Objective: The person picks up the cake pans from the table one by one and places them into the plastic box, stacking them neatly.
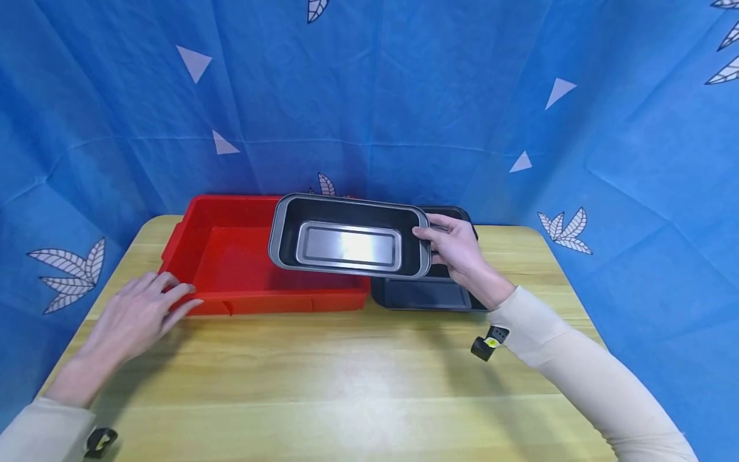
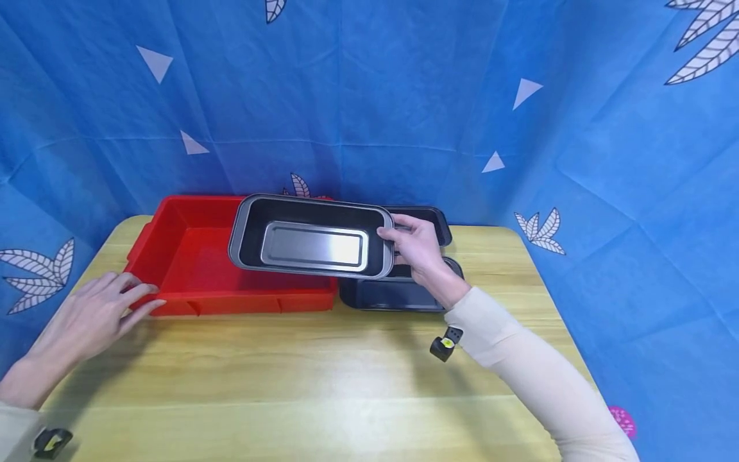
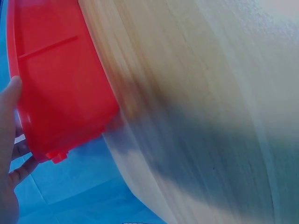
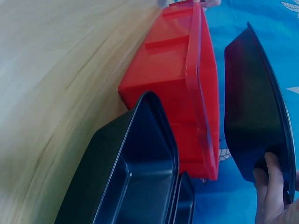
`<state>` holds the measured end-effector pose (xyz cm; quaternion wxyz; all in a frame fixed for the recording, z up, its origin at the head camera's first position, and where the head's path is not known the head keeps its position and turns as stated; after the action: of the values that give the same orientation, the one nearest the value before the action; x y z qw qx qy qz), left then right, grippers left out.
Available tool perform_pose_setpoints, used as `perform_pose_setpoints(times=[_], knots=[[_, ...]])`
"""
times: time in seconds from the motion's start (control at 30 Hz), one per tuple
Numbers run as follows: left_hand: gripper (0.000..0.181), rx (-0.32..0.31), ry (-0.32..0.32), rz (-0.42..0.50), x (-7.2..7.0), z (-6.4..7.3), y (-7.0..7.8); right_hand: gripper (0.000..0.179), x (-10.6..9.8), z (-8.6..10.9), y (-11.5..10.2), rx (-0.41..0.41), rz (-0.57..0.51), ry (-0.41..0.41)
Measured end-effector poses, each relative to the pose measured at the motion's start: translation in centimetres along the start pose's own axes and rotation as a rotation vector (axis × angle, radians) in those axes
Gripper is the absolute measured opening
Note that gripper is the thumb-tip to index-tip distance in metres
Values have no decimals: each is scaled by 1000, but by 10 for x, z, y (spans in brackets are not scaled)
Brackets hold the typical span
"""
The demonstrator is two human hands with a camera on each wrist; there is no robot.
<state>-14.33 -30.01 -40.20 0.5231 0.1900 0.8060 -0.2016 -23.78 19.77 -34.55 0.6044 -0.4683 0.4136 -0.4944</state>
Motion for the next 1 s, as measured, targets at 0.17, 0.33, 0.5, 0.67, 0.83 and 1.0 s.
perform_pose_setpoints(times=[0.17,0.33,0.5,0.67,0.83,1.0], knots=[[93,-10,-24,2,0,1,0,46,12,-10,1,-3,17,-9],[47,-16,-54,6,-1,1,-2,43,25,-20,0,-9,18,7],[55,-39,-78,-5,-3,-1,-2,42,36,-29,-1,-13,17,-1],[54,-46,-98,-8,-2,-1,-2,42,45,-36,0,-10,26,-11],[56,-45,-106,-14,-2,0,-2,42,57,-46,2,-9,48,-20],[53,-54,-108,-18,-2,-1,-1,40,72,-55,5,-10,73,-15]])
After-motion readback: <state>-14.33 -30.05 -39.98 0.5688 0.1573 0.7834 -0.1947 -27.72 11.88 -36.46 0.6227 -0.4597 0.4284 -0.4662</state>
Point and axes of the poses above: each hand's wrist, its own z-axis away from the middle knuckle, its own x-axis out of the palm, y = z × x, the point moved 3 cm from there along -z, towards the middle knuckle, and after that the axes turned 7 degrees about -y, right-handed, at the moved point
